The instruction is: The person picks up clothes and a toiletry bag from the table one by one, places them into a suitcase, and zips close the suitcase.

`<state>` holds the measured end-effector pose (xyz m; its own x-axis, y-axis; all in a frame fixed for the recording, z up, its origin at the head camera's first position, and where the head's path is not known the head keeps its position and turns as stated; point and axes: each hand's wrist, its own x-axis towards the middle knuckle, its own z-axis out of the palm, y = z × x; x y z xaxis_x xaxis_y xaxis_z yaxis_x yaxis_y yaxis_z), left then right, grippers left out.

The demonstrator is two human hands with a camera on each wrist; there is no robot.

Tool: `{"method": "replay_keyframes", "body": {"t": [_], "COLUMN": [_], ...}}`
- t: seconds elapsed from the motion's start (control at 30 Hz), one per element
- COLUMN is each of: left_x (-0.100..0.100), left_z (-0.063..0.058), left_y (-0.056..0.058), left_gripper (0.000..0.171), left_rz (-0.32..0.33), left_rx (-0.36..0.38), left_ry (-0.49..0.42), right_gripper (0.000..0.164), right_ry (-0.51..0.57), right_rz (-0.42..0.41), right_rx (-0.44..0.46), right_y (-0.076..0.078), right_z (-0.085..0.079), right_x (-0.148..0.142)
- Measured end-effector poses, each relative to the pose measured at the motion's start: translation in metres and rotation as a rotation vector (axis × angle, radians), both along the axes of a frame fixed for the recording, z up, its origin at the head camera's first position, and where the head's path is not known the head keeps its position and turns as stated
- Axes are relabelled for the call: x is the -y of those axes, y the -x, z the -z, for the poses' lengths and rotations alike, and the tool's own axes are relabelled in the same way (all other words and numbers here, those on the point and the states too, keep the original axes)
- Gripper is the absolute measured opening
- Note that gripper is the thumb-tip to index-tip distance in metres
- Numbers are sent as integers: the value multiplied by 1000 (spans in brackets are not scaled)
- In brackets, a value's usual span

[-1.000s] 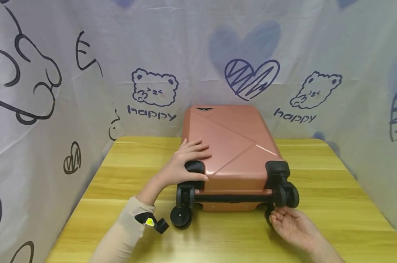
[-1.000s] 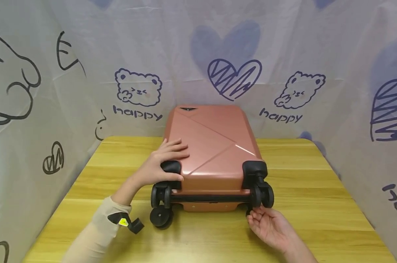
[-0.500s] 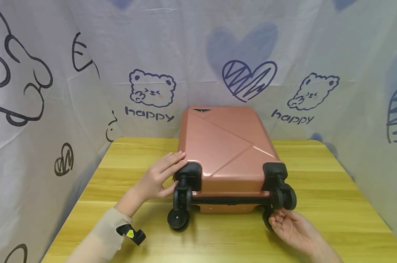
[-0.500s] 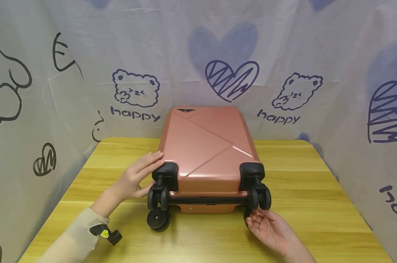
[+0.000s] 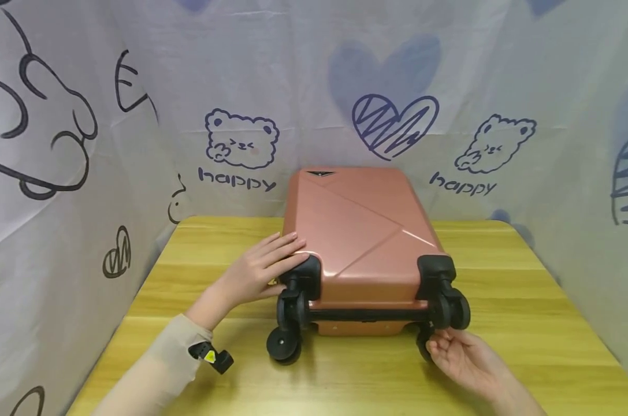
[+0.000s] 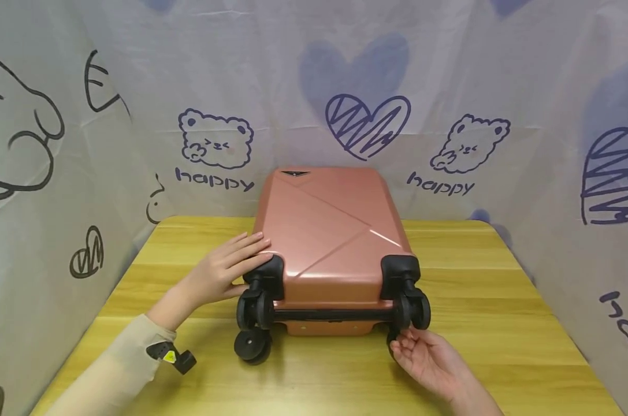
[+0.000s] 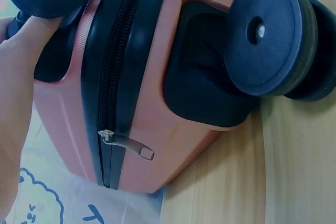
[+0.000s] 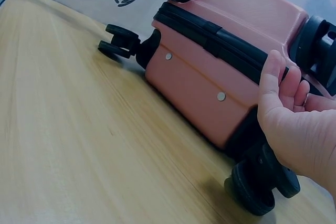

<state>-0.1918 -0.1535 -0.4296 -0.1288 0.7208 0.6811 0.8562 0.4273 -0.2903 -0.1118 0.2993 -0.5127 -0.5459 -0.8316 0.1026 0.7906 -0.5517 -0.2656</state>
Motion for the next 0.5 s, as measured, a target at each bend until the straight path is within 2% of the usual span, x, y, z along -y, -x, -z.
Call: {"method": "replay_keyframes", "body": {"t": [0.17,0.37,0.5], "left_x": [-2,-5,-10], "left_z": [1,-7,-14], "left_y": [5,5,5], "left_gripper": [53,55,57], "left_rz": [45,67,64], "left_rx": [-41,-26,-32], "left_ry": [-33,-37,-18], "right_gripper": [38,32,33], "right_ry": [-18,1,-15], "right_rz": [-4,-15,-49], "right_rx": [16,49,13], "right_y": [2,3,5], "right_z": [-2,-3,-5], "right_x": [1,7,23]}}
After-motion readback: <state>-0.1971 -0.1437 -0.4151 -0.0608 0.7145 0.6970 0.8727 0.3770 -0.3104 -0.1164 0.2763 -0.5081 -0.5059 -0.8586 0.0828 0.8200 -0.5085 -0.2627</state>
